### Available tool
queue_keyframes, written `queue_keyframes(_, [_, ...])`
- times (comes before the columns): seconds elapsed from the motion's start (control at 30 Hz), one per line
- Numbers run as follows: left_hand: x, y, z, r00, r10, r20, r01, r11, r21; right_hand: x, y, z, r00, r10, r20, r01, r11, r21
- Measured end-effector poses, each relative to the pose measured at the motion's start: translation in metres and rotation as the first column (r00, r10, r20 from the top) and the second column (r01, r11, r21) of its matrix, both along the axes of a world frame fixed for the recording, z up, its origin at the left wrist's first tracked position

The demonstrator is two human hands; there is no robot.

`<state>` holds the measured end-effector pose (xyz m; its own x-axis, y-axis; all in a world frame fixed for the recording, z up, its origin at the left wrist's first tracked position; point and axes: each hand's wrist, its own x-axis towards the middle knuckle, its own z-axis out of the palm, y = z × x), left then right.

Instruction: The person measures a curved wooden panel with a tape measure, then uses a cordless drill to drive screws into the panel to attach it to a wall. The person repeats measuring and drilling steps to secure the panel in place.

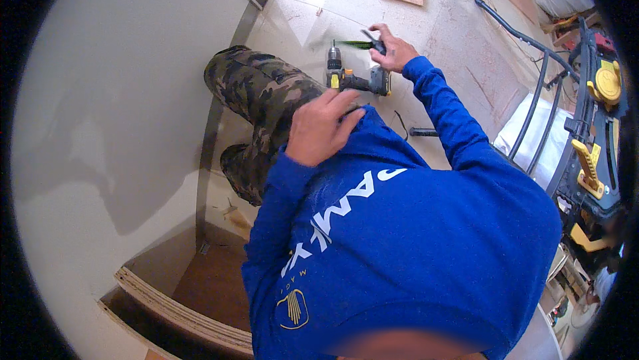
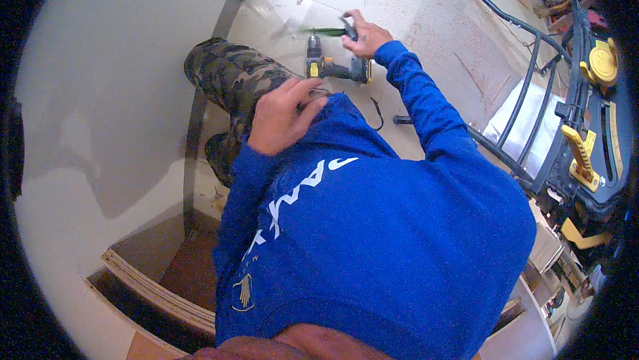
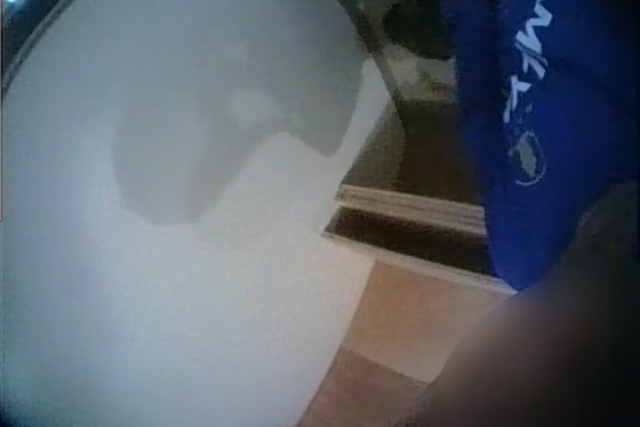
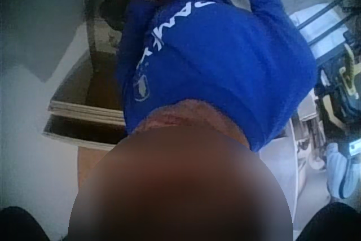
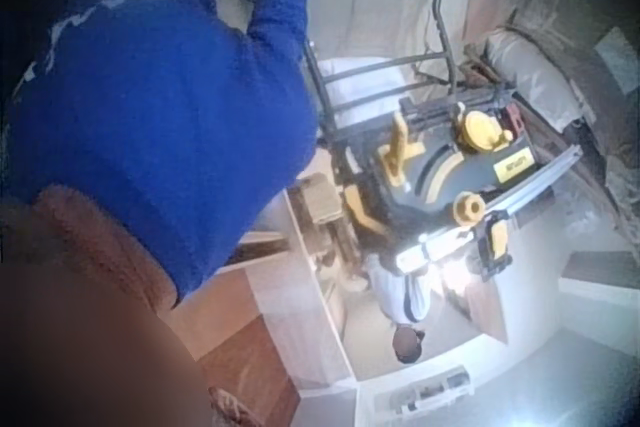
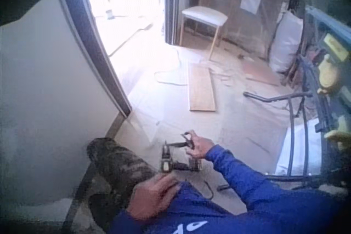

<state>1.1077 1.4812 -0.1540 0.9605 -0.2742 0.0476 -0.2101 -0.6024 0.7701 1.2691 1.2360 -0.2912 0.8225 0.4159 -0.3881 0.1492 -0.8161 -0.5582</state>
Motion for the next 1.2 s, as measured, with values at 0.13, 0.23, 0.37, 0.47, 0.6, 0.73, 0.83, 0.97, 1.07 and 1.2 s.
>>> queue_keyframes(0.13, [-0.049, 0.043, -0.009, 0.816, 0.277, -0.508, -0.49, 0.798, -0.351, 0.03, -0.005, -0.049, 0.962, -0.271, 0.022, 0.268, 0.934, -0.235])
queue_keyframes(0.23, [-0.084, 0.079, -0.019, 0.546, 0.413, -0.729, -0.835, 0.345, -0.43, 0.051, 0.003, -0.099, 0.911, -0.389, 0.134, 0.412, 0.851, -0.326])
queue_keyframes(0.37, [-0.135, 0.104, -0.034, 0.38, 0.644, -0.664, -0.863, -0.012, -0.506, 0.058, 0.012, -0.191, 0.945, -0.208, 0.253, 0.294, 0.879, -0.375])
queue_keyframes(0.47, [-0.183, 0.121, -0.034, 0.345, 0.741, -0.577, -0.793, -0.099, -0.601, 0.044, 0.02, -0.231, 0.989, 0.141, 0.036, -0.093, 0.8, -0.593])
queue_keyframes(0.6, [-0.237, 0.122, -0.037, 0.155, 0.67, -0.727, -0.766, -0.383, -0.516, -0.003, 0.024, -0.224, 0.948, 0.243, 0.204, -0.099, 0.837, -0.537])
queue_keyframes(0.73, [-0.263, 0.119, -0.048, 0.088, 0.654, -0.751, -0.643, -0.539, -0.544, -0.07, 0.018, -0.224, 0.921, 0.388, 0.025, -0.306, 0.763, -0.569])
queue_keyframes(0.83, [-0.271, 0.12, -0.054, 0.075, 0.637, -0.767, -0.633, -0.564, -0.53, -0.093, 0.011, -0.248, 0.932, 0.361, 0.04, -0.296, 0.818, -0.494])
queue_keyframes(0.97, [-0.273, 0.13, -0.051, 0.131, 0.701, -0.701, -0.616, -0.496, -0.612, -0.079, 0.009, -0.272, 0.966, 0.258, 0.037, -0.238, 0.932, -0.272])
queue_keyframes(1.07, [-0.274, 0.147, -0.034, 0.162, 0.771, -0.615, -0.551, -0.447, -0.705, -0.054, 0.014, -0.245, 0.983, 0.171, 0.065, -0.179, 0.971, 0.156])
queue_keyframes(1.2, [-0.268, 0.165, 0.015, 0.204, 0.827, -0.523, -0.418, -0.41, -0.811, -0.031, 0.025, -0.139, 0.91, -0.21, -0.357, 0.308, 0.919, 0.245])
